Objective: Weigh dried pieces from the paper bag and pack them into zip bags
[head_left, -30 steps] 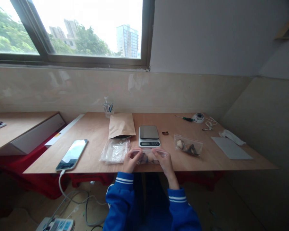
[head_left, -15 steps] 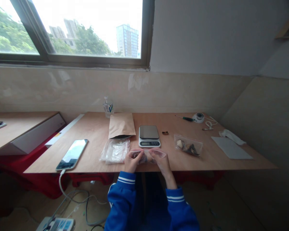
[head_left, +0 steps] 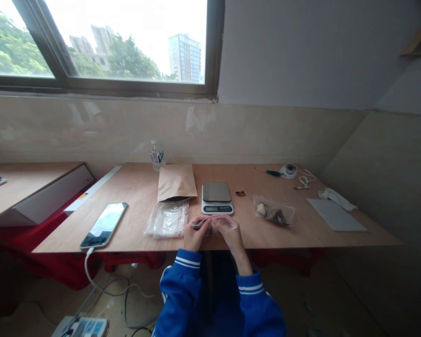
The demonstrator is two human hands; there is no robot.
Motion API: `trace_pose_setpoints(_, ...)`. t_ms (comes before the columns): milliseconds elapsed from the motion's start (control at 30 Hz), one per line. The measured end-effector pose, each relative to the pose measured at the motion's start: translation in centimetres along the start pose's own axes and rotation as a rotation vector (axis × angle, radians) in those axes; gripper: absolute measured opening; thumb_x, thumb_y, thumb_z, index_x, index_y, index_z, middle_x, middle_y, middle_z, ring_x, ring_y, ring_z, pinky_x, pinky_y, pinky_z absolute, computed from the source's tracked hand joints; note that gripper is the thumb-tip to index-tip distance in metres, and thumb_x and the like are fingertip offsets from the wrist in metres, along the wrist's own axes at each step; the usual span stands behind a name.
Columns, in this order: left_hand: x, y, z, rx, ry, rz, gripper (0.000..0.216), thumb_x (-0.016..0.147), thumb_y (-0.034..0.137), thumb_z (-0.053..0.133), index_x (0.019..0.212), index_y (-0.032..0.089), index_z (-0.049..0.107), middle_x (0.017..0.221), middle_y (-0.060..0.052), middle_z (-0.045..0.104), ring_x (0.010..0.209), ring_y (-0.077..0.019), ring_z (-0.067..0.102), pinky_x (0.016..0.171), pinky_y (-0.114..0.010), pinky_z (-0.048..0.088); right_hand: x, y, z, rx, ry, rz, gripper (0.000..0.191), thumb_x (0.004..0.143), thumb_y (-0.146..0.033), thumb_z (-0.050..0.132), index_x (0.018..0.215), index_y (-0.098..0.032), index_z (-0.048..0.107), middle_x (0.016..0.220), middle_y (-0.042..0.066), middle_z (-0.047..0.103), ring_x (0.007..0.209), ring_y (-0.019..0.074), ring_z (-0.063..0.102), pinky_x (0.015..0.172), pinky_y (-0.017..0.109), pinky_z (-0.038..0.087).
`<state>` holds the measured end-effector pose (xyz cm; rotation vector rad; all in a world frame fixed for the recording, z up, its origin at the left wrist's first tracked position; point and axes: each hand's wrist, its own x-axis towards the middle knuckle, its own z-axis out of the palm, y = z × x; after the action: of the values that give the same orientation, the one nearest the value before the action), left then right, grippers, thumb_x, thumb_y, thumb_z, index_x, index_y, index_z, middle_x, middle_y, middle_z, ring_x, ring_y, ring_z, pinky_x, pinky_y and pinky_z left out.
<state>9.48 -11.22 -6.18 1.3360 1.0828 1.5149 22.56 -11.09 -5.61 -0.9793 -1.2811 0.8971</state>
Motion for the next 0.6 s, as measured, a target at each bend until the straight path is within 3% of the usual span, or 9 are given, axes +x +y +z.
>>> trace_pose_setpoints(267,-0.3,-0.1,0.9,-0.003,0.123,0.049,0.020,0.072,0.034,0.069,0.079,0.015,0.070,0.081,-0.006,0.069,0.082,-0.0193,0.064,0.078,-0.030,0.049,-0.4,0.1,1.1,0.039,0.114,-0.045,0.016,0.076,-0.033,0.066,0.077,-0.017,0.068,0.076,0.004,0.071,0.071,0.0173,0.065,0.069,0.030,0.053)
trace_pose_setpoints(400,-0.6,0.1,1.4,-0.062,0.148,0.001,0.023,0.072,0.036,0.069,0.082,0.015,0.071,0.083,-0.006,0.071,0.083,-0.0196,0.065,0.079,-0.030,0.050,-0.3,-0.1,1.1,0.018,0.133,-0.048,0.017,0.076,-0.034,0.066,0.077,-0.017,0.068,0.076,0.004,0.071,0.072,0.0169,0.065,0.070,0.030,0.053)
trace_pose_setpoints(500,-0.5,-0.3,1.5,-0.094,0.184,-0.034,0.028,0.070,0.041,0.070,0.080,0.015,0.072,0.081,-0.006,0.071,0.081,-0.0204,0.065,0.077,-0.031,0.051,-0.1,0.1,0.6,0.019,0.106,-0.002,0.023,0.076,-0.038,0.066,0.079,-0.016,0.071,0.081,0.007,0.072,0.077,0.0190,0.066,0.073,0.031,0.053)
trace_pose_setpoints(600,-0.2,-0.8,1.0,-0.127,0.300,-0.102,0.038,0.072,0.051,0.065,0.071,0.014,0.071,0.069,-0.006,0.069,0.070,-0.0187,0.064,0.067,-0.030,0.051,-0.1,0.4,-0.3,0.036,0.124,0.095,0.035,0.076,-0.047,0.064,0.087,-0.014,0.072,0.077,0.008,0.072,0.068,0.0184,0.066,0.062,0.029,0.054)
